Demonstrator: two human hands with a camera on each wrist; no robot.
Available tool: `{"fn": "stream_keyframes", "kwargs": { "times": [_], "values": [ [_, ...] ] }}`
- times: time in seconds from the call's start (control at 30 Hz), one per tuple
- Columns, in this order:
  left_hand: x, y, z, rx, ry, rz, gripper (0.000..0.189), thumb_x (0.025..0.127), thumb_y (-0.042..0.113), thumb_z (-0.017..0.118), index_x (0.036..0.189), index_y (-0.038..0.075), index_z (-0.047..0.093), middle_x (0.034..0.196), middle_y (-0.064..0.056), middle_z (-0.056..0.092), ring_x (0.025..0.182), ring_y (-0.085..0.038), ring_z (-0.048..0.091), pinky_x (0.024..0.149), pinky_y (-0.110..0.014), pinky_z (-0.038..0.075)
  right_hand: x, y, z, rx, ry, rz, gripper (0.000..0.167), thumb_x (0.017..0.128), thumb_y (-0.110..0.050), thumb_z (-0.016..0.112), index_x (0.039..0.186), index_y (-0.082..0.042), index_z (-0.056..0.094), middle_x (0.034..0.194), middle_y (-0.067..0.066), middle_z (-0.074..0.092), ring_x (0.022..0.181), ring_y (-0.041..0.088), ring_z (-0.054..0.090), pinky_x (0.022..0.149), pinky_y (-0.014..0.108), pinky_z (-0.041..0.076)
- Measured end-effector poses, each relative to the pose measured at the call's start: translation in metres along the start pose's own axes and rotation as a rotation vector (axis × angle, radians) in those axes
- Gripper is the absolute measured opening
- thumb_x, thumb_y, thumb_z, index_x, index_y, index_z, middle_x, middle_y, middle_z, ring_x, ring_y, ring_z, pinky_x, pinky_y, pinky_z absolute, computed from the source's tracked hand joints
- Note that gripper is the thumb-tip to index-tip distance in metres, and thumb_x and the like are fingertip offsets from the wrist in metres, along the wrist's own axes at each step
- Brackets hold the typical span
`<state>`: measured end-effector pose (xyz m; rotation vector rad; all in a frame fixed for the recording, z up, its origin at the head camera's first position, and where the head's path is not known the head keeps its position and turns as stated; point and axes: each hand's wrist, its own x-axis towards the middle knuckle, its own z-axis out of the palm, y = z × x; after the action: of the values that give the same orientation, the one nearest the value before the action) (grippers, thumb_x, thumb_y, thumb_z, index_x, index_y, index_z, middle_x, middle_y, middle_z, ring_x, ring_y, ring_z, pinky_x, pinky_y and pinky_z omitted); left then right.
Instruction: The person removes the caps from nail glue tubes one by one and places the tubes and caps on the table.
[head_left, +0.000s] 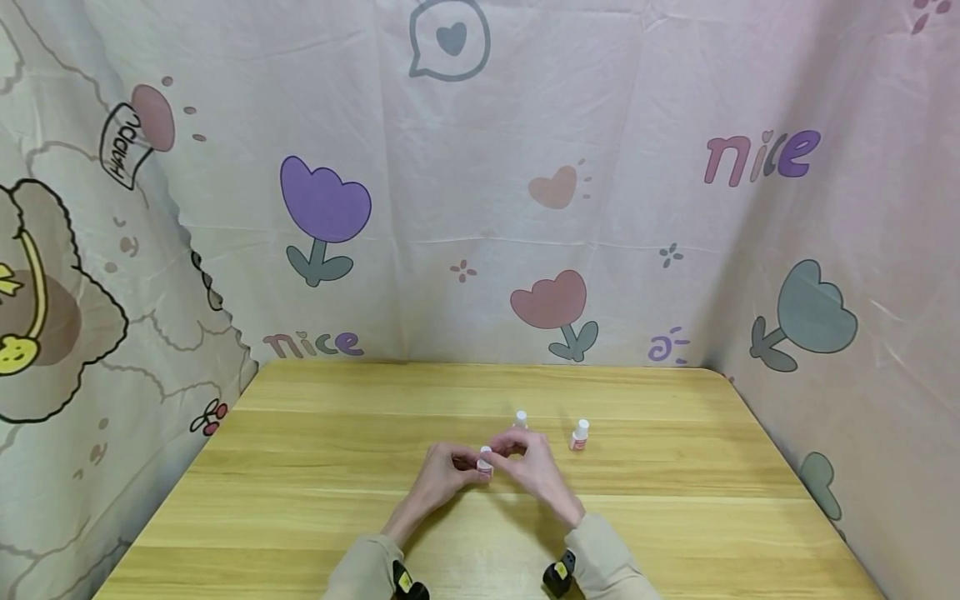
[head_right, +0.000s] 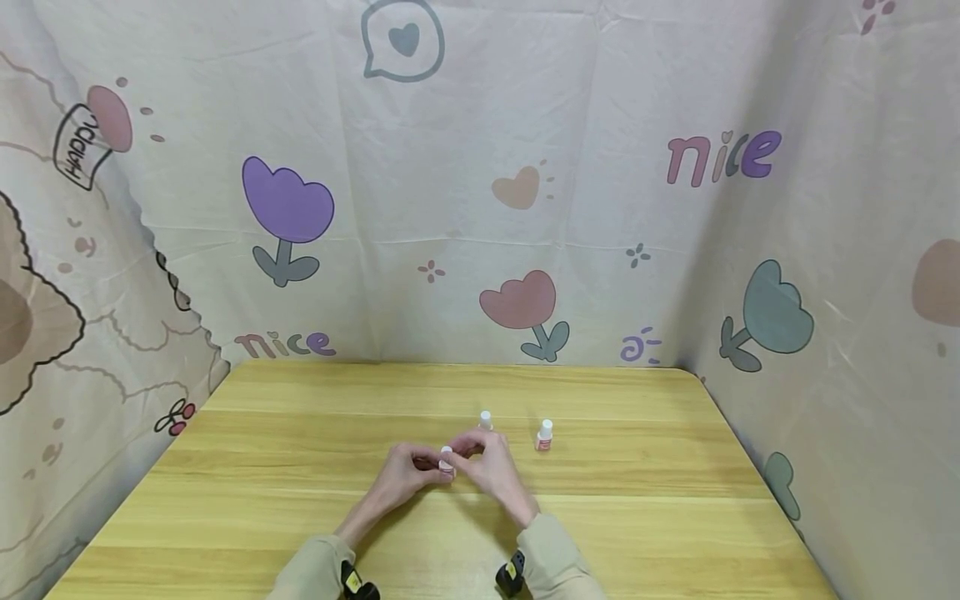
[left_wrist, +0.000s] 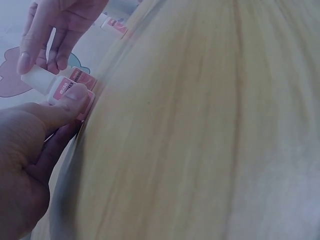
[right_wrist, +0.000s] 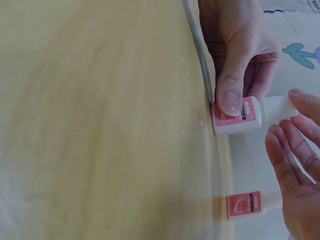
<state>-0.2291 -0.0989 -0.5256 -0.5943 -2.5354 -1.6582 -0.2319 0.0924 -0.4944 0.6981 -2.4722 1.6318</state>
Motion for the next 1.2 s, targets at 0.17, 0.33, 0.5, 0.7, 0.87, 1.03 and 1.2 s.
{"fn": "stream_keyframes", "kwargs": {
  "times": [0.17,0.33,0.5,0.7,0.87,1.03,1.2],
  "values": [
    [0.0001,-0.0014,-0.0004,0.001,0.0,-0.003,0.014,0.079,0.014,0.086,0.091,0.01,0.08,0.085,-0.005,0.079,0.074,-0.001,0.069,0.07,-0.018,0.056,0.0002,0.0012,0.0003,0.01,-0.015,-0.026,0.008,0.086,-0.012,0.079,0.093,-0.007,0.077,0.092,0.01,0.076,0.083,0.006,0.067,0.08,0.023,0.058],
    [0.0003,-0.0022,-0.0014,0.011,0.0,-0.01,0.014,0.079,0.013,0.086,0.091,0.01,0.08,0.086,-0.005,0.079,0.074,-0.001,0.068,0.07,-0.018,0.056,0.0004,0.0022,0.0006,0.036,-0.036,-0.052,0.011,0.088,-0.01,0.077,0.097,-0.004,0.077,0.095,0.012,0.075,0.086,0.008,0.068,0.086,0.031,0.061],
    [-0.0002,-0.0018,-0.0024,0.005,0.004,-0.013,0.014,0.078,0.014,0.086,0.09,0.009,0.08,0.084,-0.005,0.079,0.073,0.0,0.068,0.069,-0.017,0.055,0.0007,0.0025,0.0026,0.044,-0.045,-0.034,0.014,0.086,-0.009,0.079,0.097,-0.002,0.075,0.095,0.014,0.073,0.084,0.008,0.067,0.085,0.033,0.061],
    [-0.002,-0.0027,-0.0025,-0.006,0.002,0.005,0.014,0.078,0.012,0.086,0.091,0.008,0.08,0.085,-0.007,0.079,0.074,-0.001,0.069,0.07,-0.018,0.056,0.0007,0.0033,0.0038,0.019,-0.017,-0.042,0.01,0.086,-0.012,0.08,0.092,-0.005,0.075,0.089,0.011,0.074,0.08,0.004,0.065,0.079,0.024,0.059],
    [-0.0031,-0.0019,-0.0028,0.002,-0.004,-0.023,0.015,0.078,0.012,0.085,0.091,0.009,0.08,0.086,-0.006,0.079,0.075,-0.001,0.069,0.071,-0.018,0.056,0.0004,0.0053,0.0052,0.015,-0.021,-0.102,0.01,0.087,-0.009,0.077,0.094,-0.002,0.076,0.09,0.014,0.074,0.082,0.008,0.067,0.082,0.032,0.061],
    [-0.0035,-0.0014,-0.0031,0.007,-0.002,-0.018,0.015,0.078,0.012,0.086,0.092,0.008,0.08,0.086,-0.007,0.079,0.074,-0.001,0.068,0.07,-0.018,0.056,0.0004,0.0033,0.005,0.035,-0.034,-0.074,0.011,0.086,-0.009,0.078,0.096,-0.002,0.076,0.092,0.013,0.074,0.083,0.01,0.068,0.084,0.033,0.061],
    [-0.0032,-0.0018,-0.0028,0.0,0.001,-0.017,0.015,0.078,0.012,0.086,0.092,0.008,0.08,0.086,-0.006,0.079,0.074,-0.001,0.068,0.07,-0.018,0.056,0.001,0.002,0.0047,0.033,-0.015,-0.035,0.012,0.084,-0.012,0.081,0.093,-0.005,0.075,0.09,0.011,0.075,0.08,0.004,0.066,0.081,0.028,0.06]
  ]
}}
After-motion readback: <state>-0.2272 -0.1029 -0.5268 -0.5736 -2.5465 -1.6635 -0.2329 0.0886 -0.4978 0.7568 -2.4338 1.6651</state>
